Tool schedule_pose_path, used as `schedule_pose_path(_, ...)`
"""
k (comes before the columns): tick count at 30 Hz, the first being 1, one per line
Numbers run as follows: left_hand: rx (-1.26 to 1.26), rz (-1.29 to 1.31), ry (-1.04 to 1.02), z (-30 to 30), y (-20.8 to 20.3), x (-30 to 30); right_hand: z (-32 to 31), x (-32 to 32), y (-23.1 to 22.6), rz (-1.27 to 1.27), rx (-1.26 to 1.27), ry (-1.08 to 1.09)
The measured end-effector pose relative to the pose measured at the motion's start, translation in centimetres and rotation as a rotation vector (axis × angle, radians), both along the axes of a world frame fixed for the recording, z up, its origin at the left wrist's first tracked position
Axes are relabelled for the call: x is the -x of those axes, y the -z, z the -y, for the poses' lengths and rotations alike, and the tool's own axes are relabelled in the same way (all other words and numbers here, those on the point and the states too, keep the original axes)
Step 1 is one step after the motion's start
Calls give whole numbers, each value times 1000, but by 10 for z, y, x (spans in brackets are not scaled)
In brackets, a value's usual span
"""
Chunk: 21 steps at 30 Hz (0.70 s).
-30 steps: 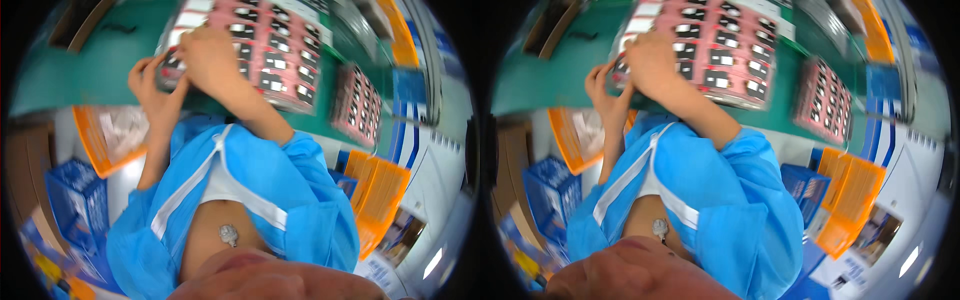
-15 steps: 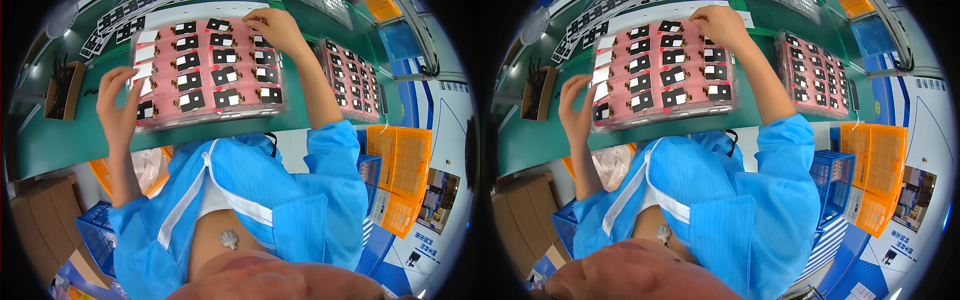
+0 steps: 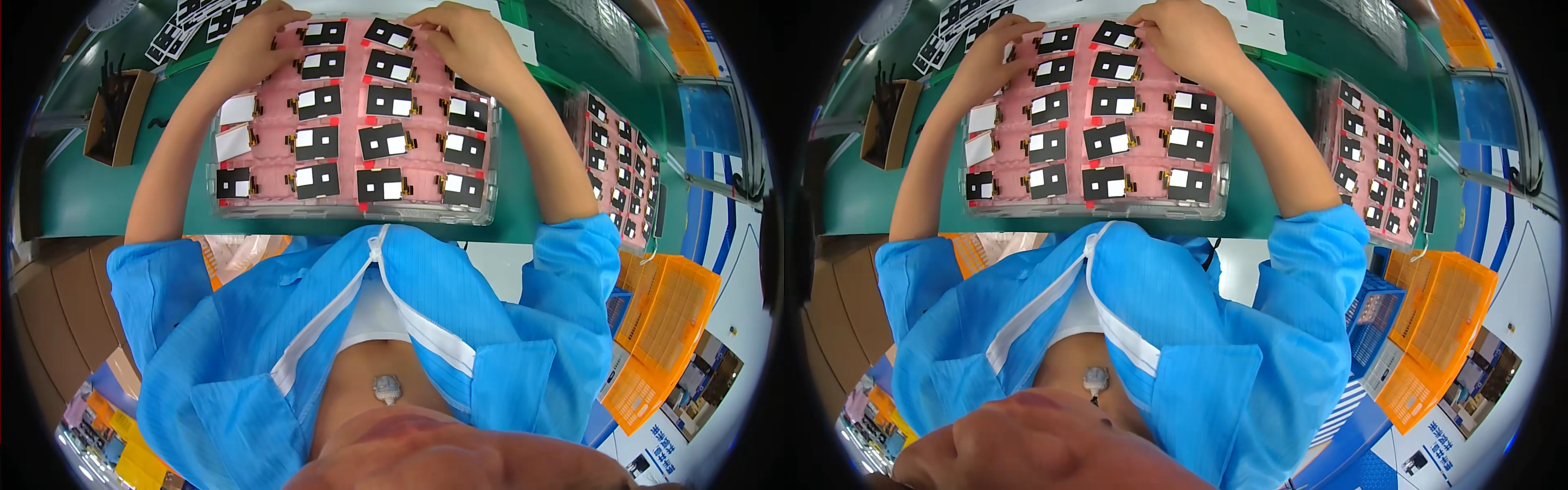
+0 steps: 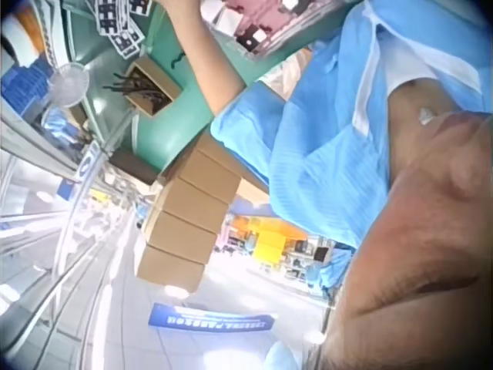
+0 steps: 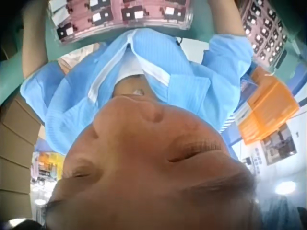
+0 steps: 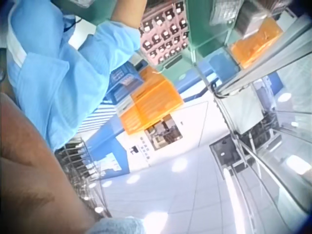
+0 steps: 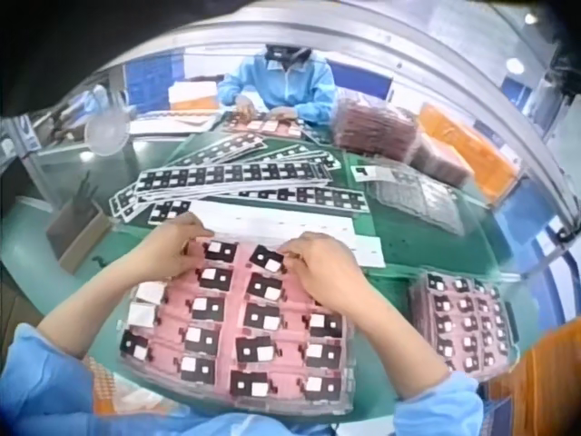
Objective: Assembling small electronic modules by picking components and placing them into a designated tray.
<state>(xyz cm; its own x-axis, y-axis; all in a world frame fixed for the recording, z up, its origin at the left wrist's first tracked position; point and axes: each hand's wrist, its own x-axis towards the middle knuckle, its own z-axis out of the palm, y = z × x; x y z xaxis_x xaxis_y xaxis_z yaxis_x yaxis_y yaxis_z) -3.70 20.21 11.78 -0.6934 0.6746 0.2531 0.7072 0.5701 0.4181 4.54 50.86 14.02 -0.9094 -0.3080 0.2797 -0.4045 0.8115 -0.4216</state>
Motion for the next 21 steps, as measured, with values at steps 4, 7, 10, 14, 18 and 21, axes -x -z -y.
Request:
schedule_pose_path(4,14,72,35,-5,6,12,12,18,-5,-53,-51,-65)
schedule_pose_path(7,57,82,67,-1,7,17,31,30,-5,-45,31,-154)
schedule_pose_path(10,22,139,28,-11,-1,12,41,48,7,-30,57,-115)
schedule_pose_path(14,-924,206,619,-11,35,25,62,60,17,4,76,-151)
schedule_pose_path(18,-106,258,-112,-12,1,5,67,52,7,63,21,-43)
schedule_pose_path(21,-90,92,-27,-7,8,8,72,55,11,90,5,-6)
